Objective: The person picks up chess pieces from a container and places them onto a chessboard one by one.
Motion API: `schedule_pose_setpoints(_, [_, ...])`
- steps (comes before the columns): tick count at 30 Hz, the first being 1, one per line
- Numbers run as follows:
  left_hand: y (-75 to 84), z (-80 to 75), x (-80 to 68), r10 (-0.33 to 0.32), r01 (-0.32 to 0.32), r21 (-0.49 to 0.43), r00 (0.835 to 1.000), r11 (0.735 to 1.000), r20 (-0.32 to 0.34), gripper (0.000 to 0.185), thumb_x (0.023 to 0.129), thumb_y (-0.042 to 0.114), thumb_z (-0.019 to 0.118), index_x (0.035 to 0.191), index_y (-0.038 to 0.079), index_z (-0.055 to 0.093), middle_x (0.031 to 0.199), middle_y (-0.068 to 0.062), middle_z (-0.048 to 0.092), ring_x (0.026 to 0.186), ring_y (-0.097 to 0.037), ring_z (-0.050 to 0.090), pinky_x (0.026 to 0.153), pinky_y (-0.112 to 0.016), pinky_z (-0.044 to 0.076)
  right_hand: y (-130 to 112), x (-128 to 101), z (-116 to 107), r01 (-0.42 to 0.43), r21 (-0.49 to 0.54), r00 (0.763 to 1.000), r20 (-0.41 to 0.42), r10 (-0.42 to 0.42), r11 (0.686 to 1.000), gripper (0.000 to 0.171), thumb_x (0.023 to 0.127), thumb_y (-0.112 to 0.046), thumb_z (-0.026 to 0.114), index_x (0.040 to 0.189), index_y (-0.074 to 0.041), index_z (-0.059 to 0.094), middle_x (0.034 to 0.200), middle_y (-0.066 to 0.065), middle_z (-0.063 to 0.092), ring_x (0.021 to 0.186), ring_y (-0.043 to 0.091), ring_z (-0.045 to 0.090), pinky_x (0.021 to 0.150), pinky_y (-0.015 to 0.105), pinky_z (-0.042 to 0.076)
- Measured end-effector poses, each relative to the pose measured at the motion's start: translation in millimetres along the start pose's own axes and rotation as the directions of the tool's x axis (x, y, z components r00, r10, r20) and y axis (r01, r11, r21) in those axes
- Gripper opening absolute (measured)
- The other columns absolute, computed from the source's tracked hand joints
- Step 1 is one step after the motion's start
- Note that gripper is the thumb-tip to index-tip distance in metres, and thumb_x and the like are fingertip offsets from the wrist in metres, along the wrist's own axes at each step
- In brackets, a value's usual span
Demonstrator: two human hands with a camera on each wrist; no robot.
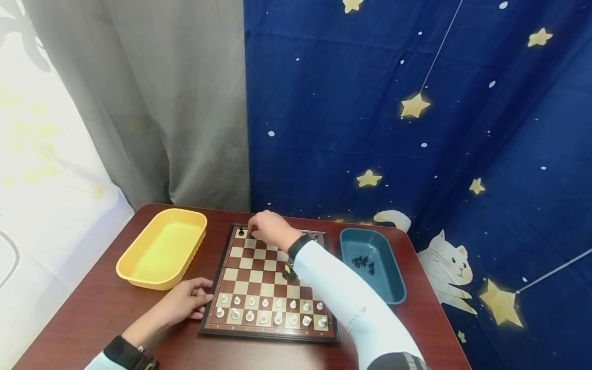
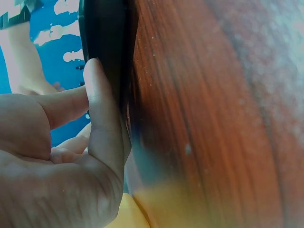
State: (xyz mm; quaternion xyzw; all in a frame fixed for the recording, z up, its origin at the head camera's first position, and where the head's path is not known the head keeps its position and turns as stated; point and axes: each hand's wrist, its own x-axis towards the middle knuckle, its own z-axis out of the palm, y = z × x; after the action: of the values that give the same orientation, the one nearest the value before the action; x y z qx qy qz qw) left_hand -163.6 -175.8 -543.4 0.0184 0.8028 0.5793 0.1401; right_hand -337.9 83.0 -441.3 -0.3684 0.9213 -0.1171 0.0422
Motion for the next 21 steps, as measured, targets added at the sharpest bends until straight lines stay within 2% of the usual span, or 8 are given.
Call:
schedule_pose_setpoints(9, [1.5, 0.0, -0.2, -0.004, 0.004, -0.007, 1.0, 1.0, 0.002, 0.034, 0.105, -0.001, 0.071, 0.137, -0.01, 0.062, 0.084, -0.009, 0.065, 0.066, -0.019, 0.067, 0.059, -0.038, 0.067, -13, 32, 33, -0.011, 0.003, 1.0, 0.007, 0.011, 1.0, 0.015, 0.109, -0.012, 0.073, 0.12, -0.013, 0.083, 0.117, 0.002, 0.08, 0.092, 0.012, 0.069, 0.084, 0.028, 0.059])
schedule_pose_setpoints(16, [1.2, -1.1, 0.0, -0.003, 0.003, -0.015, 1.0, 1.0, 0.005, 0.034, 0.105, -0.001, 0.071, 0.137, -0.01, 0.062, 0.083, -0.009, 0.064, 0.067, -0.019, 0.065, 0.06, -0.038, 0.067, -17, 39, 49, 0.038, -0.052, 0.999, 0.001, -0.039, 0.998, 0.015, 0.108, -0.013, 0.074, 0.117, -0.017, 0.084, 0.114, -0.001, 0.081, 0.096, 0.012, 0.073, 0.085, 0.028, 0.06])
schedule_pose_setpoints(21, [0.6, -1.8, -0.1, -0.001, 0.002, -0.016, 1.0, 1.0, 0.006, 0.034, 0.105, -0.001, 0.071, 0.136, -0.01, 0.063, 0.083, -0.009, 0.064, 0.068, -0.019, 0.065, 0.06, -0.038, 0.067, -20, 40, 53, 0.021, -0.096, 1.0, -0.002, -0.021, 0.995, 0.016, 0.108, -0.013, 0.075, 0.119, -0.019, 0.084, 0.116, -0.002, 0.08, 0.104, 0.014, 0.074, 0.091, 0.03, 0.061])
